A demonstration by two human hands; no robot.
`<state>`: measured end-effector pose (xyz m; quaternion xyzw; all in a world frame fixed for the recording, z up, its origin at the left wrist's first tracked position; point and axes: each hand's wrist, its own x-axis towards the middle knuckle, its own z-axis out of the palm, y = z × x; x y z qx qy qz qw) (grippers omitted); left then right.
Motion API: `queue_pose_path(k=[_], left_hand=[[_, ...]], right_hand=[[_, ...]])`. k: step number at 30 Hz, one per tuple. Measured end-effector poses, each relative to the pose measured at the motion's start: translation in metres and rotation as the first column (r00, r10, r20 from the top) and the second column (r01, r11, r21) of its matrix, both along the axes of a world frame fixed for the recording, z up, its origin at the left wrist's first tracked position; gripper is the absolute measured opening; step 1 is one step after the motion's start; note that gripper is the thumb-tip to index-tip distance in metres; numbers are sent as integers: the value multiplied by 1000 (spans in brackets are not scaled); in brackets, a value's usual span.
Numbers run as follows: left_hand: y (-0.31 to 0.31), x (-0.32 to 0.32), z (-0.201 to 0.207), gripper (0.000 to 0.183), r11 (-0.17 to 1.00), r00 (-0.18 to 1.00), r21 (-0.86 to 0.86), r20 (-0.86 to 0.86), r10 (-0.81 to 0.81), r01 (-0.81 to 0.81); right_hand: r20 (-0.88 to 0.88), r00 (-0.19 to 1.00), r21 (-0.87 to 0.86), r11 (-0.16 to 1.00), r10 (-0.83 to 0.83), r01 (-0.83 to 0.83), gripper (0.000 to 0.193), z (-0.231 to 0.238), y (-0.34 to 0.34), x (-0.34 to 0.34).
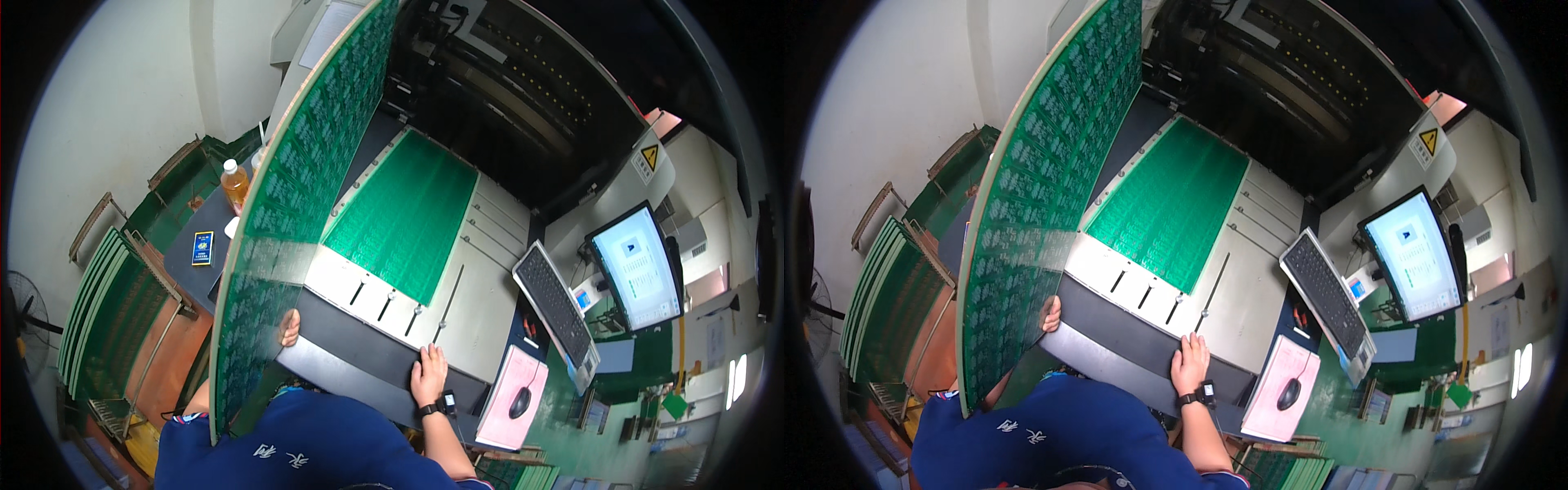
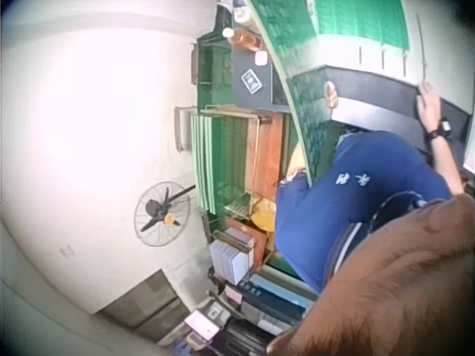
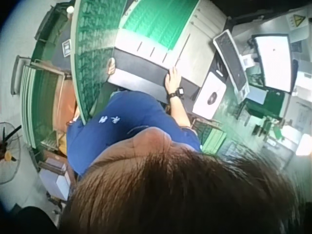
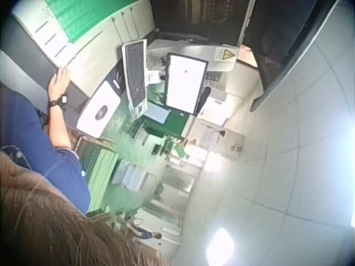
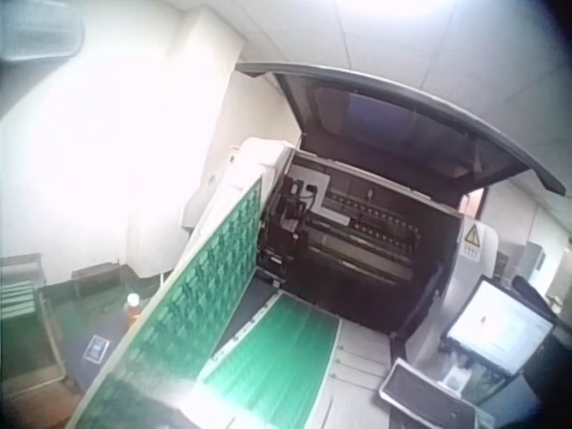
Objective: The user is seen moving and organizing green printed circuit board panels and other material panels near a precision fabrication machine.
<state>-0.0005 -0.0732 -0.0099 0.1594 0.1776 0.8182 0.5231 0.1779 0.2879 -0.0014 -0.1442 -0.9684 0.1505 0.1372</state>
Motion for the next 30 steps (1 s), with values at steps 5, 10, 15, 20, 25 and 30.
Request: queue_pose_path(k=[5,10,15,20,25,30], left_hand=[[4,-8,1,45,999,999,-12,-4,-37,37],[18,-20,4,45,995,995,-16,-17,-101,101],[17,-28,14,45,992,992,-36,-47,-121,120],[13,-19,20,45,989,988,-45,-50,-144,142],[11,-16,21,44,986,986,-56,-46,-162,159],[16,-26,23,44,986,986,-59,-46,-159,156]], right_hand=[[-53,995,-44,995,-88,85,27,1,0,46],[-154,955,-39,968,-253,250,15,-8,1,83],[-98,958,-50,963,-270,266,12,-10,-2,78],[-132,949,-66,958,-286,280,11,-12,1,81],[-131,947,-65,956,-294,288,11,-12,1,82],[-128,943,-76,951,-308,300,11,-16,2,79]])
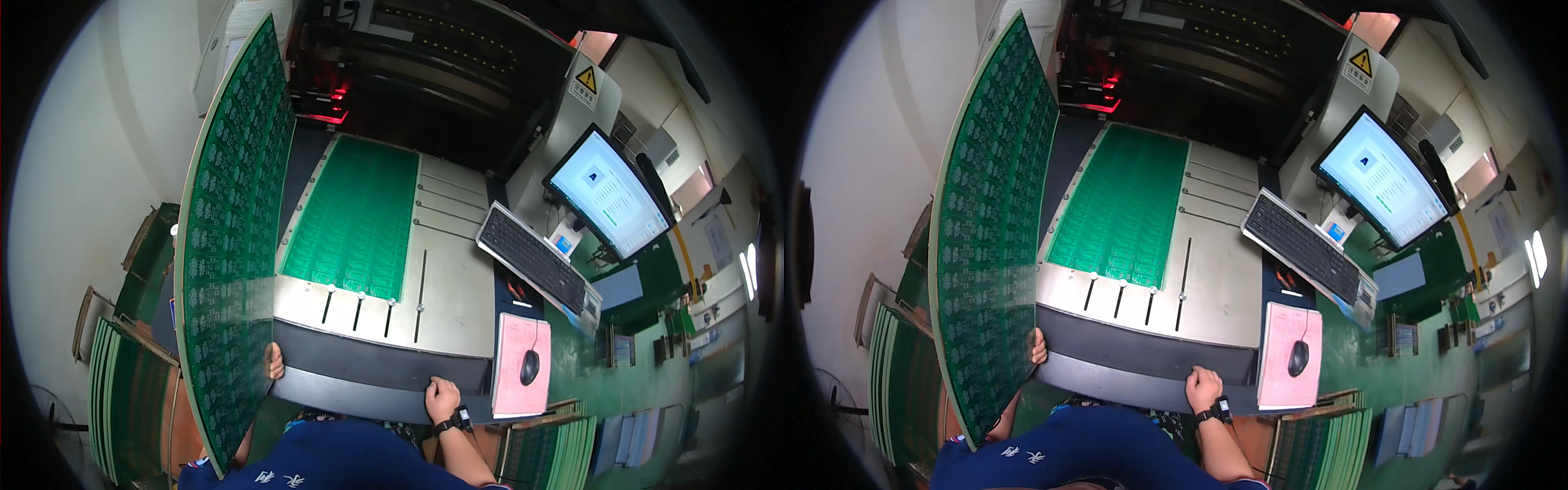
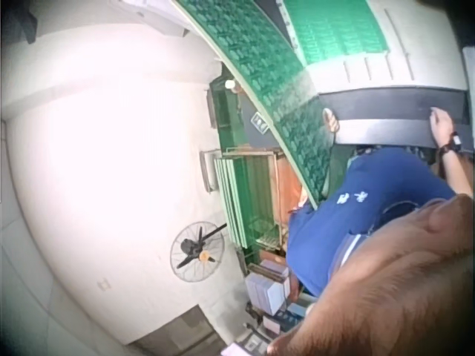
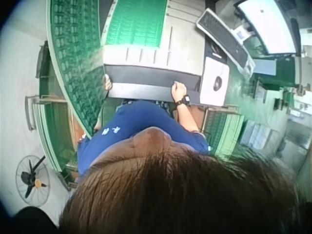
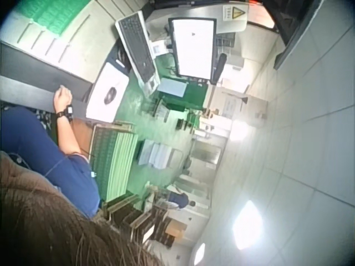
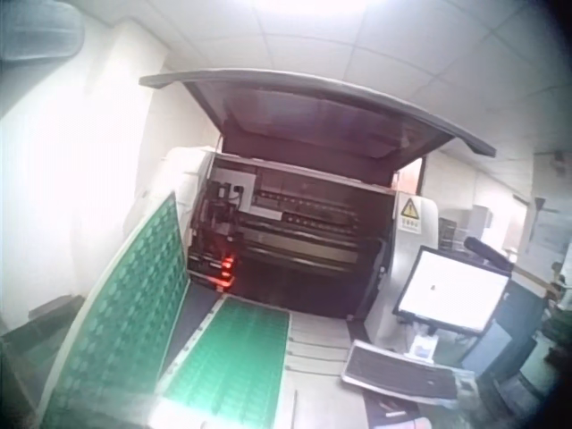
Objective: The user is seen moving and organizing green printed circuit board panels and other material panels near a precision fabrication machine.
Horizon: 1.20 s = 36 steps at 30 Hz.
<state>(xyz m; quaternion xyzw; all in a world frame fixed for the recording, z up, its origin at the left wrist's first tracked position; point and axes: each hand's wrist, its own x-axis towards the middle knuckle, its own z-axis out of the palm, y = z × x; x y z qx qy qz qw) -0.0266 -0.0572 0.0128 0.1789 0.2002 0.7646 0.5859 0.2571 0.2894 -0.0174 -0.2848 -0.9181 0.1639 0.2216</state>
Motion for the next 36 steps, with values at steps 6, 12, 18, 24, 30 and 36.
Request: queue_pose_path(k=[6,12,18,24,30,36], left_hand=[[16,-4,0,44,1000,1000,16,-11,-20,20],[51,-7,14,44,998,996,62,-90,-23,29],[114,-19,34,44,973,945,206,-285,161,-104],[188,45,120,37,740,678,-45,-442,588,-671],[214,127,149,38,872,769,223,-411,490,-436],[209,242,166,40,941,780,241,-530,333,-238]], right_hand=[[-60,998,-11,1000,-28,27,11,3,4,-4],[-117,990,-114,991,-83,70,13,5,6,1],[-277,954,-684,720,-111,-115,16,59,-31,26],[-496,868,-707,577,8,-409,35,151,-63,97],[-798,574,-602,268,-181,-752,66,183,-96,177],[-769,163,-419,294,-619,-859,84,171,-135,254]])
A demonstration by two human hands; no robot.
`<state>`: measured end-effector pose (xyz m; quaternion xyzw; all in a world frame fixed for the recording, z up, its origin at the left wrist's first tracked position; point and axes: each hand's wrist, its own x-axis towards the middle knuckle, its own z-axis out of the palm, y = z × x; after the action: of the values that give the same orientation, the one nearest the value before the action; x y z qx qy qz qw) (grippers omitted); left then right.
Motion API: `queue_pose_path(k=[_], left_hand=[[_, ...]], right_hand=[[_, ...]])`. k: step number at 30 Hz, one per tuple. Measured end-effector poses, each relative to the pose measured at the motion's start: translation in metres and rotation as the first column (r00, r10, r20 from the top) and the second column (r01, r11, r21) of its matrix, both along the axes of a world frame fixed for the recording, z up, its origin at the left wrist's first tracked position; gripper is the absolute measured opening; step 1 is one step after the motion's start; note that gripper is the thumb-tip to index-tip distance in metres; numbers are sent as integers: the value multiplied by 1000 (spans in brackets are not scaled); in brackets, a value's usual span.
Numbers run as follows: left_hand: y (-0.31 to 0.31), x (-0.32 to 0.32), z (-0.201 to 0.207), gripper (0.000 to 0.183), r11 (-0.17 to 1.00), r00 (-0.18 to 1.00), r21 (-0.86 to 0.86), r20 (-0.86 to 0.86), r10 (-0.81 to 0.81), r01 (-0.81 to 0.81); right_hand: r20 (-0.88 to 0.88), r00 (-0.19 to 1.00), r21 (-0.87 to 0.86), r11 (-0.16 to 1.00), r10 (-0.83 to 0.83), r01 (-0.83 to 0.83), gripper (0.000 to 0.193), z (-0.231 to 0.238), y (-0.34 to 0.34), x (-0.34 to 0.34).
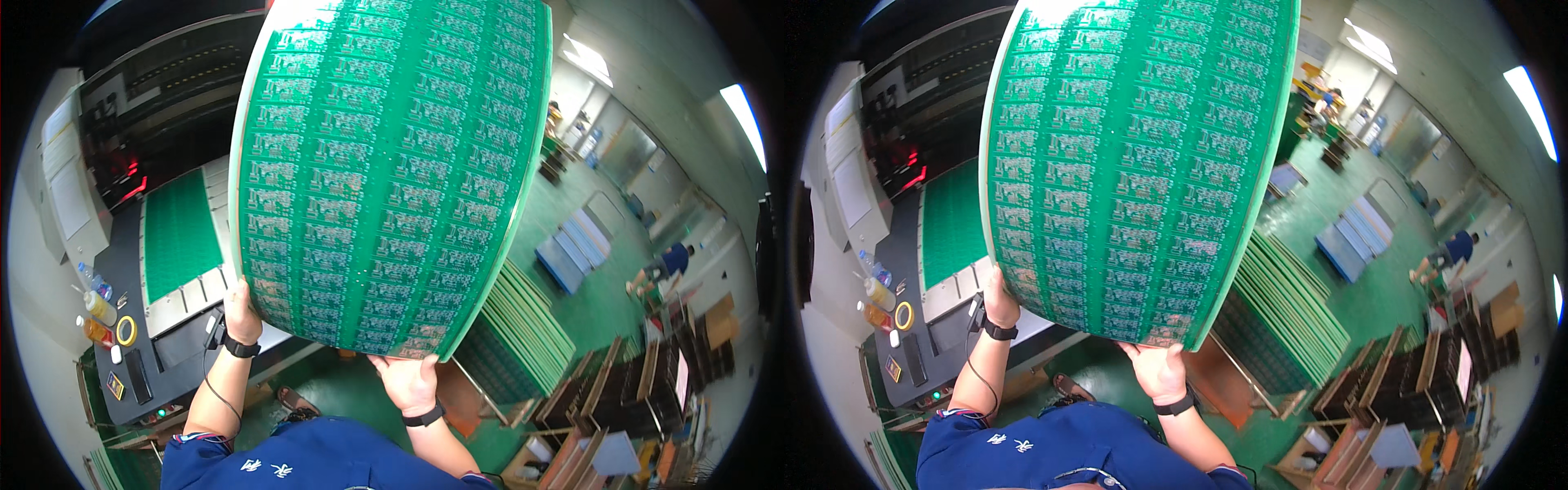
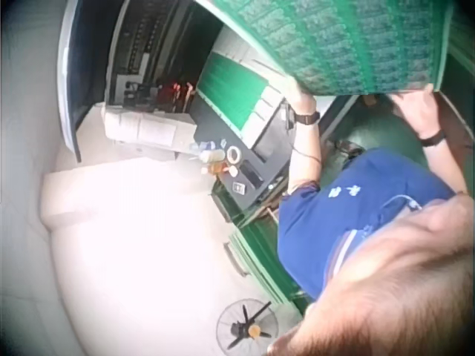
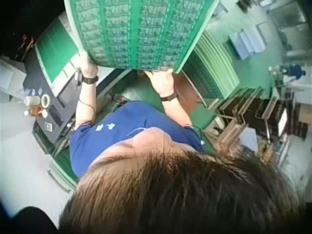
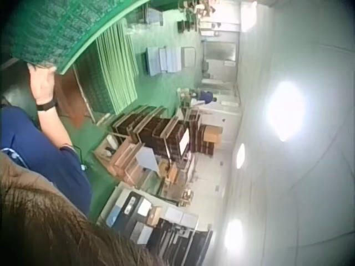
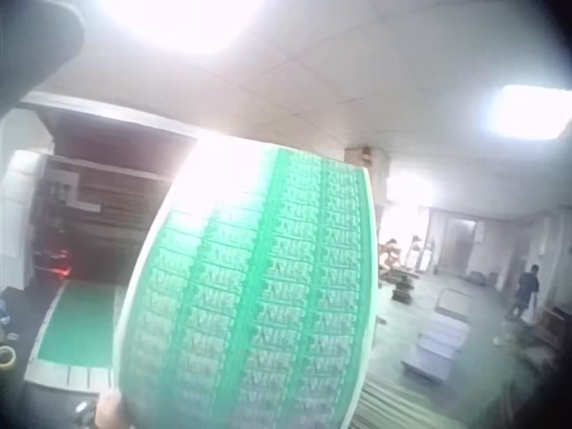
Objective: The user is seen moving and organizing green printed circuit board panels and other material panels near a precision fabrication machine.
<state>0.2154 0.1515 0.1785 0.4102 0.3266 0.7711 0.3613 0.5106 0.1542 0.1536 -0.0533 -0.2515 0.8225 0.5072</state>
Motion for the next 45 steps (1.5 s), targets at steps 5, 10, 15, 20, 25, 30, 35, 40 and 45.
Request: queue_pose_path(k=[5,10,15,20,25,30,35,40,45], left_hand=[[5,66,-51,26,957,977,-274,-158,-143,96],[31,99,-47,23,932,955,-311,-164,-247,188],[82,120,-38,32,957,930,-224,-276,-242,183],[146,185,-50,58,890,889,-91,-68,-453,447],[218,239,-91,48,677,666,-99,329,-669,729],[297,259,-140,49,674,751,-332,336,-569,660],[347,266,-150,51,656,808,-473,356,-469,589],[361,268,-160,48,654,841,-552,187,-509,518],[352,277,-149,56,665,853,-570,133,-505,483]], right_hand=[[-102,878,-474,799,-467,370,64,3,-21,80],[40,527,-88,522,-849,848,59,-16,-74,212],[181,-115,399,-34,-977,917,31,-5,-166,289],[196,-526,729,-236,-828,643,13,17,-221,308],[341,-595,768,-149,-728,623,8,25,-183,284],[519,-574,659,-131,-633,741,9,-5,-133,275],[673,-490,529,-102,-554,842,3,-29,-83,266],[701,-523,521,-154,-485,840,10,-33,-58,285],[775,-578,619,117,-256,777,23,-33,-33,337]])
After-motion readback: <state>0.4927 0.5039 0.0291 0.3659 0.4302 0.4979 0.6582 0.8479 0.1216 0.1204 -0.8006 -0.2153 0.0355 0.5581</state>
